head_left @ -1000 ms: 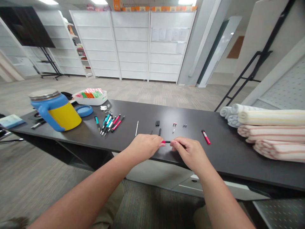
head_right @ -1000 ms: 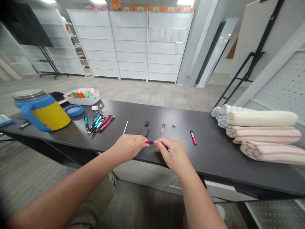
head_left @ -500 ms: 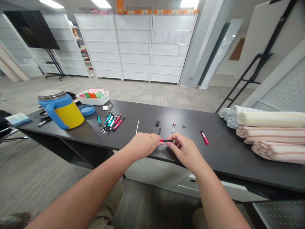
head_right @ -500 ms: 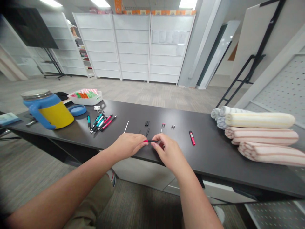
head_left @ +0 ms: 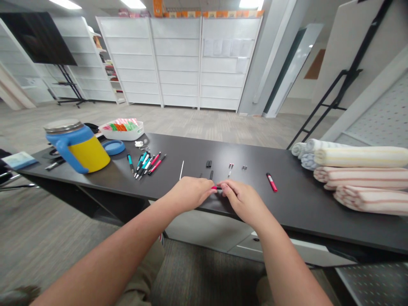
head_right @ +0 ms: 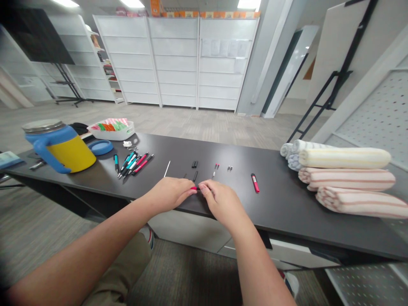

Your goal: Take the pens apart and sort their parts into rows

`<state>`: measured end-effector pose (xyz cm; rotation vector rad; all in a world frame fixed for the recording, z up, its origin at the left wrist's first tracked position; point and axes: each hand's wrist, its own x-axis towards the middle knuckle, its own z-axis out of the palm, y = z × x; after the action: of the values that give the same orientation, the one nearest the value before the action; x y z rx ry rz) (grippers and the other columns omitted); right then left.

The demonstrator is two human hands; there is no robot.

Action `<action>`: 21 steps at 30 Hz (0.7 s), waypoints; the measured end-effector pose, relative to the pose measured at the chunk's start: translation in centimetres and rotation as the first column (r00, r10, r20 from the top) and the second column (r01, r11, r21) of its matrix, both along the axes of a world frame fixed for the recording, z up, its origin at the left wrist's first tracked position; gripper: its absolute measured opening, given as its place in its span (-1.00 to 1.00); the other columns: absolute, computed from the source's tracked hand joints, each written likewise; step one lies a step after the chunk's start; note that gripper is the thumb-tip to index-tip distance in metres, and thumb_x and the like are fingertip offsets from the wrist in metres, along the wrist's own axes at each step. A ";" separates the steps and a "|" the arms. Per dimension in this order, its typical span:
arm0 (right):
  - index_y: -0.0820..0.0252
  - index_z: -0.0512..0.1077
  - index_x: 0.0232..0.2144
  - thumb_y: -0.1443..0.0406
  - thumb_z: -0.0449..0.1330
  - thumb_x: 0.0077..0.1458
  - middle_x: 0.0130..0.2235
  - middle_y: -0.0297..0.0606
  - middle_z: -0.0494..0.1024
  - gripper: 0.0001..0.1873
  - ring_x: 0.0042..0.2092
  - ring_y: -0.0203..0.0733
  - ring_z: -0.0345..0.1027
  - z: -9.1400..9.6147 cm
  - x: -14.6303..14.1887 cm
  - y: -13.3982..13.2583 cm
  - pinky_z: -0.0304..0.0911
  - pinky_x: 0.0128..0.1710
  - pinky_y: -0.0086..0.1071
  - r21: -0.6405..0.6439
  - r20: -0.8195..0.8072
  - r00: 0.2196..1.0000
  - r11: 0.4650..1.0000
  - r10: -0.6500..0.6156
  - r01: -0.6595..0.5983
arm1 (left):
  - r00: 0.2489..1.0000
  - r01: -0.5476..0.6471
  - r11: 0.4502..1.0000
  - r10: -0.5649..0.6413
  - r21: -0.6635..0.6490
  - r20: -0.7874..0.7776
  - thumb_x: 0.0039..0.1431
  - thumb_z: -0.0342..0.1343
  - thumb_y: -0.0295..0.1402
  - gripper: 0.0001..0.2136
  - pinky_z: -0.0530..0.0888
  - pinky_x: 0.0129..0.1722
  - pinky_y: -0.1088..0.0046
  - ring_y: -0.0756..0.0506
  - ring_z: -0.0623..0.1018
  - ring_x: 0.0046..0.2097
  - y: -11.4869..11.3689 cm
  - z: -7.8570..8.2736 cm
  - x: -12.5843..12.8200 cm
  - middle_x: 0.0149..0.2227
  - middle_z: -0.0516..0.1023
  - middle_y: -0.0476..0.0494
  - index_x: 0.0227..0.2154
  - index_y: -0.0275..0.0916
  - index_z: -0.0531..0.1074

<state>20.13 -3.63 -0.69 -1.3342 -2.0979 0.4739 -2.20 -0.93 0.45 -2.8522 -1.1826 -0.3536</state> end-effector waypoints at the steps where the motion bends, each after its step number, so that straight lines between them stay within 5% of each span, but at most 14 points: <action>1: 0.12 0.50 -0.30 0.12 -0.02 0.44 -0.33 -0.26 0.58 -0.62 -0.31 -0.17 0.41 0.0 0.0 0.1 0.19 -0.27 -0.33 0.014 0.038 0.999 1.000 0.000 0.000 | 1.000 0.001 1.000 -0.001 -0.003 -0.002 0.50 -0.15 -0.13 -0.67 0.41 -0.29 0.41 -0.14 0.64 -0.19 0.0 0.0 0.0 -0.21 0.65 -0.11 -0.19 -0.18 0.46; 4: 0.12 0.46 -0.38 0.16 0.04 0.41 -0.35 -0.27 0.56 -0.65 -0.31 -0.17 0.39 -0.2 0.0 0.1 0.16 -0.28 -0.33 0.046 0.066 0.998 0.999 -0.007 0.004 | 1.000 -0.002 1.000 0.002 -0.003 -0.001 0.50 -0.16 -0.13 -0.67 0.40 -0.29 0.41 -0.14 0.64 -0.19 0.0 -0.1 0.0 -0.21 0.64 -0.10 -0.19 -0.18 0.45; 7: 0.09 0.49 -0.14 0.19 0.17 0.33 -0.20 -0.27 0.60 -0.85 -0.25 -0.18 0.42 -0.3 0.1 0.0 0.21 -0.24 -0.35 0.041 -0.002 1.000 0.999 -0.005 0.005 | 1.000 -0.005 1.000 0.005 0.000 0.005 0.51 -0.17 -0.12 -0.66 0.39 -0.31 0.41 -0.14 0.64 -0.20 0.1 -0.2 0.0 -0.20 0.64 -0.10 -0.18 -0.17 0.44; 10: 0.08 0.48 -0.03 0.14 0.12 0.36 -0.15 -0.25 0.61 -0.75 -0.23 -0.16 0.44 -0.1 0.0 -0.1 0.23 -0.22 -0.33 0.010 -0.003 0.999 0.999 -0.037 0.037 | 1.000 -0.004 1.000 0.004 -0.003 0.009 0.51 -0.19 -0.11 -0.64 0.38 -0.32 0.40 -0.14 0.64 -0.22 0.1 -0.2 0.0 -0.22 0.64 -0.09 -0.18 -0.18 0.44; 15: 0.10 0.48 -0.29 0.18 0.04 0.41 -0.28 -0.28 0.60 -0.72 -0.26 -0.15 0.44 0.0 0.0 -0.1 0.18 -0.27 -0.33 -0.005 0.034 0.999 1.000 -0.004 0.004 | 1.000 0.011 1.000 -0.011 0.000 -0.021 0.50 -0.18 -0.10 -0.65 0.38 -0.31 0.40 -0.15 0.64 -0.19 0.1 0.0 0.0 -0.20 0.64 -0.09 -0.19 -0.18 0.43; 18: 0.09 0.47 -0.14 0.21 0.15 0.34 -0.20 -0.28 0.62 -0.86 -0.26 -0.18 0.44 -0.1 0.1 0.0 0.21 -0.26 -0.35 -0.005 -0.014 1.000 1.000 -0.008 0.008 | 1.000 0.015 1.000 -0.015 0.000 -0.017 0.50 -0.17 -0.11 -0.66 0.39 -0.31 0.39 -0.15 0.64 -0.19 0.1 0.1 0.0 -0.19 0.64 -0.09 -0.18 -0.18 0.43; 21: 0.06 0.49 -0.03 0.18 0.15 0.34 -0.11 -0.25 0.63 -0.78 -0.18 -0.15 0.47 0.0 0.1 0.0 0.24 -0.21 -0.34 0.002 -0.008 1.000 1.000 -0.003 0.003 | 1.000 0.002 1.000 -0.002 -0.005 0.002 0.51 -0.17 -0.11 -0.66 0.39 -0.31 0.39 -0.15 0.64 -0.20 0.1 0.1 0.0 -0.20 0.64 -0.09 -0.18 -0.18 0.44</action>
<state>20.24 -3.60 -0.74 -1.3324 -2.0885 0.4756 -2.21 -0.86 0.52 -2.8582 -1.1822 -0.3540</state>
